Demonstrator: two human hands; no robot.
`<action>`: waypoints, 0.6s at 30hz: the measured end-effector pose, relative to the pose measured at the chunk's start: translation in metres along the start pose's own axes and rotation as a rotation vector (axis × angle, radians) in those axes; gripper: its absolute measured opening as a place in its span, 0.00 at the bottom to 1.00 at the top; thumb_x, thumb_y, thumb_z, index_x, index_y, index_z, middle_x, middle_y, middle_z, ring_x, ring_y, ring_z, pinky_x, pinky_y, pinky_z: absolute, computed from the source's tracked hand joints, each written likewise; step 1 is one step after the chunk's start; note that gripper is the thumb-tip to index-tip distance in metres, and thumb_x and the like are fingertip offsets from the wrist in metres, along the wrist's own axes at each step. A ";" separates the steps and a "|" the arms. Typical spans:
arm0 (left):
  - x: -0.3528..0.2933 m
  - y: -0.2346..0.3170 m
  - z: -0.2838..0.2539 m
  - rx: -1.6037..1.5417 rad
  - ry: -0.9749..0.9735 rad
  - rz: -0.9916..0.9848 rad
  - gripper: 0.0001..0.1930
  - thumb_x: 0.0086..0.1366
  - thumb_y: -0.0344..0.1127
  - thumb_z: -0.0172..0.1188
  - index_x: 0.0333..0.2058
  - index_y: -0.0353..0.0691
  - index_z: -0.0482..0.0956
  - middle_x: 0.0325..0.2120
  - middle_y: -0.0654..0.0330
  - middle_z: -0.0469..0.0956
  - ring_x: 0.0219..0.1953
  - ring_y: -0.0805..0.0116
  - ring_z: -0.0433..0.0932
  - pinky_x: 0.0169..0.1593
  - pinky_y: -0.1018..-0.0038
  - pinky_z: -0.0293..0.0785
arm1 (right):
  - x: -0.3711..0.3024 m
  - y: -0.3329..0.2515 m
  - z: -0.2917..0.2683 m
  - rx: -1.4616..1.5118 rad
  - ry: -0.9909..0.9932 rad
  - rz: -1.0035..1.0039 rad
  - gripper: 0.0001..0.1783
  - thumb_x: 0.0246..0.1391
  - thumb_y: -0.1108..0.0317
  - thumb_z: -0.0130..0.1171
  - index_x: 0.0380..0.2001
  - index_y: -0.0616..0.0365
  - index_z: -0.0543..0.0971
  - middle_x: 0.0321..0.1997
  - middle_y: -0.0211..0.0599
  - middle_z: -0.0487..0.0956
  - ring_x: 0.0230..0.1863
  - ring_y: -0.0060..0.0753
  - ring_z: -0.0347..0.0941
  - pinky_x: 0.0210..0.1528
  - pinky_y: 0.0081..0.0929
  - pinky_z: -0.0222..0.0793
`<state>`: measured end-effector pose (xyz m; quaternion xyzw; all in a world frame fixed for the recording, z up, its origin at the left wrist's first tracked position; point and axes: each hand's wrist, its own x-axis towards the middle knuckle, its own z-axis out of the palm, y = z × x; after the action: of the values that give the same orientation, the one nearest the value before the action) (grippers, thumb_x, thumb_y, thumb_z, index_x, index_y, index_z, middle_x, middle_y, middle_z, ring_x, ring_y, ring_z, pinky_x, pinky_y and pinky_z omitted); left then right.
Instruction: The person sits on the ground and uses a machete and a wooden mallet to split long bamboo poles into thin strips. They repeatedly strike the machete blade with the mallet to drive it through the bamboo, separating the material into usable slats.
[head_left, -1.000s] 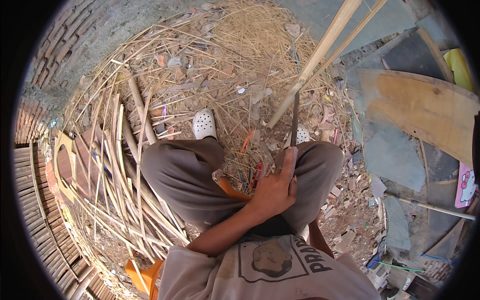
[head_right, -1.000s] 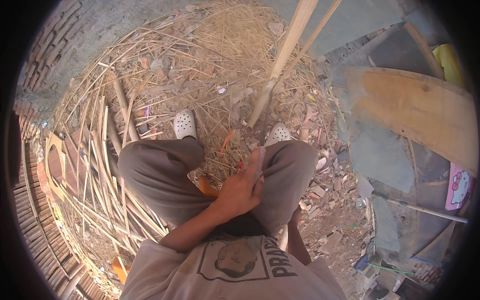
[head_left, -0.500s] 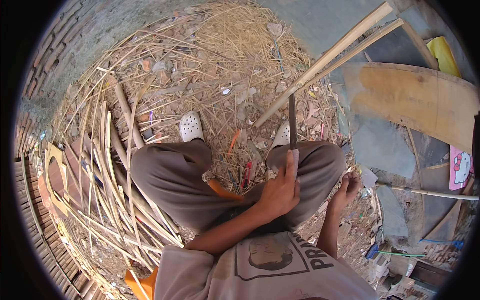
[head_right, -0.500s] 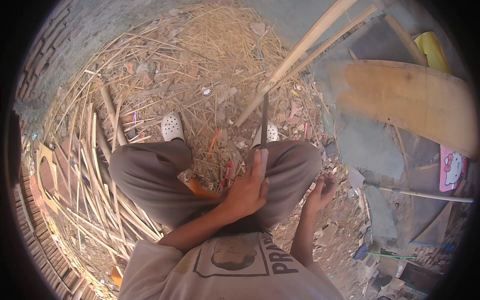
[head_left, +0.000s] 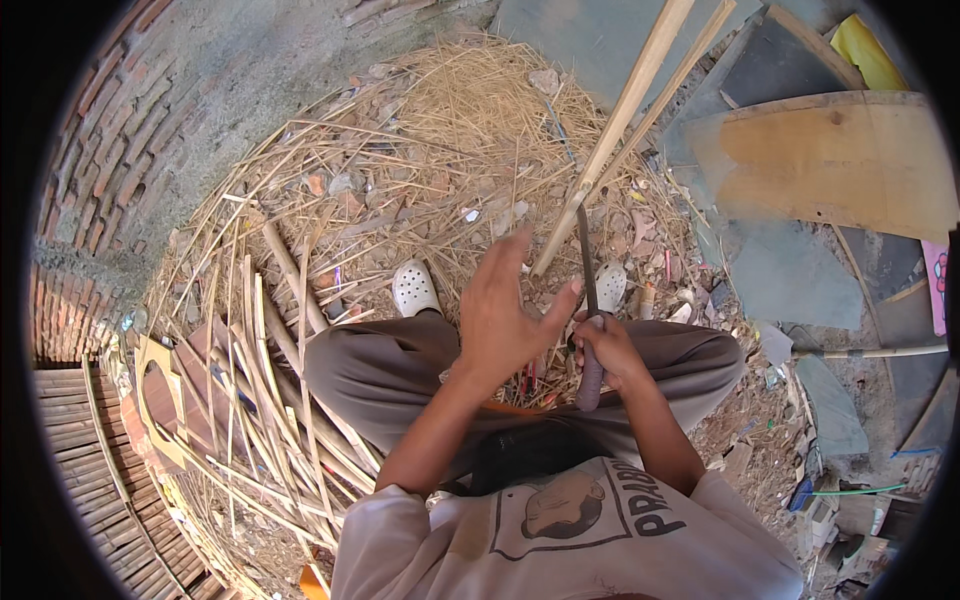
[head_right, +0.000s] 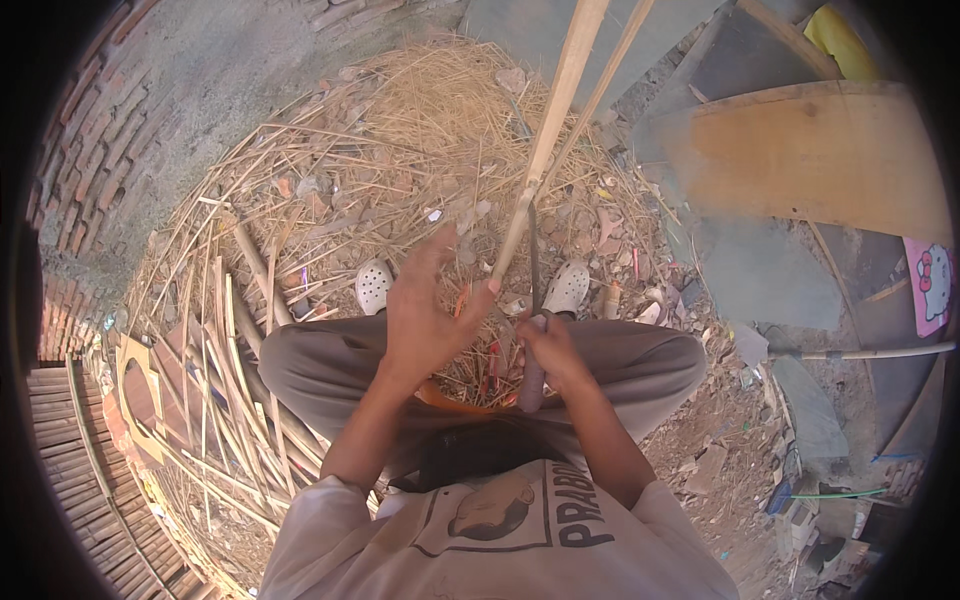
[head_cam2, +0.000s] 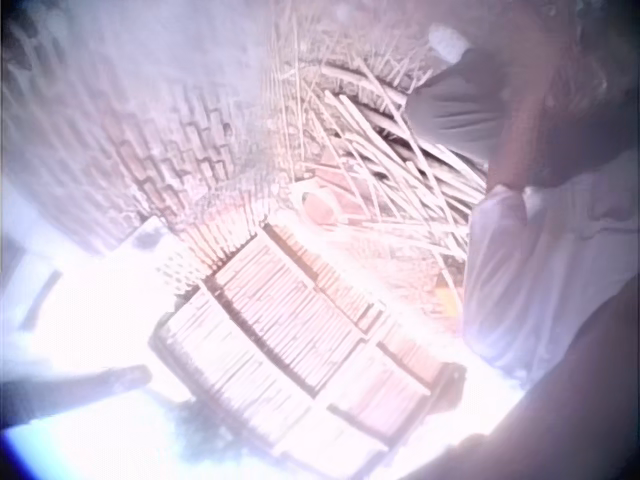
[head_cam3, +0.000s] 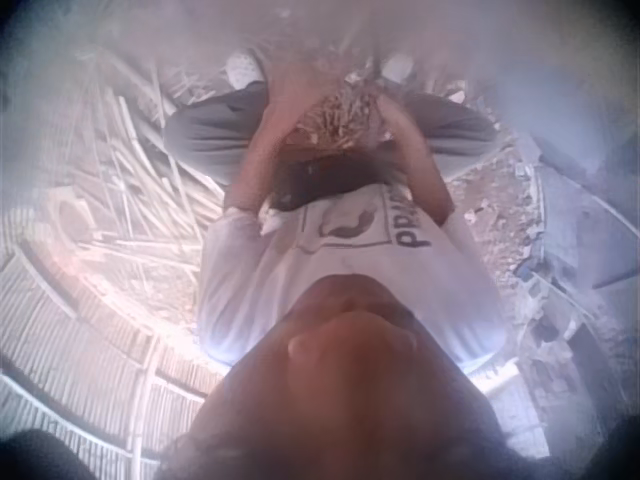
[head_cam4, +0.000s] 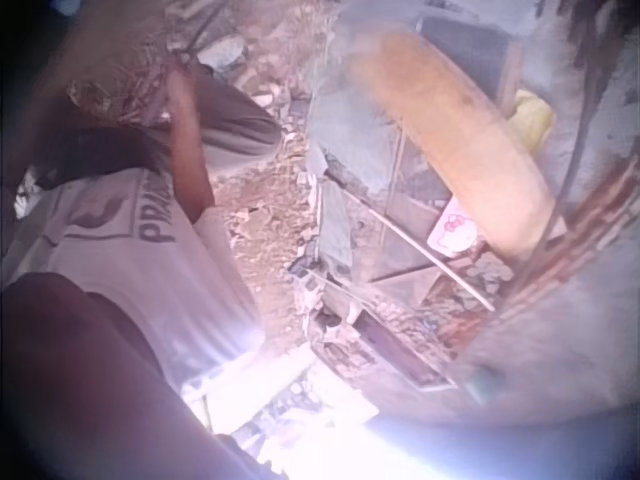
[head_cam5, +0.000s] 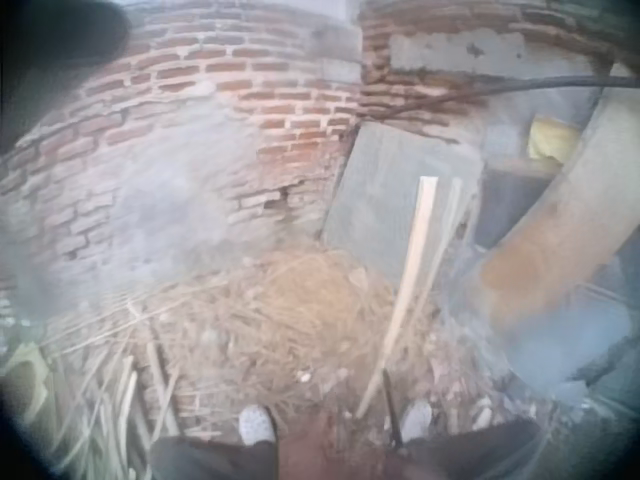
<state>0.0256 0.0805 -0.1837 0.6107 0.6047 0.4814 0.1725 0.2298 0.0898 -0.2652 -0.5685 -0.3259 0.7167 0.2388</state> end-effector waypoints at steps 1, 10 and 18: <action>0.038 0.015 -0.005 -0.024 0.058 -0.048 0.44 0.52 0.47 0.73 0.60 0.27 0.63 0.48 0.42 0.73 0.51 0.47 0.76 0.52 0.59 0.74 | -0.003 0.007 -0.001 0.000 0.021 0.029 0.10 0.60 0.69 0.57 0.42 0.56 0.69 0.25 0.30 0.71 0.20 0.25 0.68 0.20 0.29 0.68; 0.220 0.047 0.070 -0.378 -0.134 0.197 0.33 0.61 0.56 0.67 0.54 0.35 0.73 0.34 0.56 0.78 0.37 0.69 0.77 0.40 0.72 0.74 | -0.009 0.011 -0.048 -0.167 0.037 -0.005 0.10 0.58 0.67 0.61 0.36 0.61 0.73 0.20 0.31 0.71 0.16 0.24 0.68 0.17 0.27 0.67; 0.213 0.035 0.102 -0.426 0.259 0.353 0.20 0.71 0.48 0.57 0.28 0.35 0.76 0.16 0.58 0.73 0.19 0.71 0.72 0.25 0.70 0.67 | -0.007 0.013 -0.072 -0.500 0.128 -0.019 0.13 0.55 0.66 0.63 0.23 0.62 0.75 0.13 0.31 0.70 0.12 0.26 0.67 0.13 0.27 0.62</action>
<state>0.0854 0.3034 -0.1235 0.5900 0.3918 0.6936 0.1320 0.3021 0.0897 -0.2805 -0.6510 -0.4822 0.5743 0.1177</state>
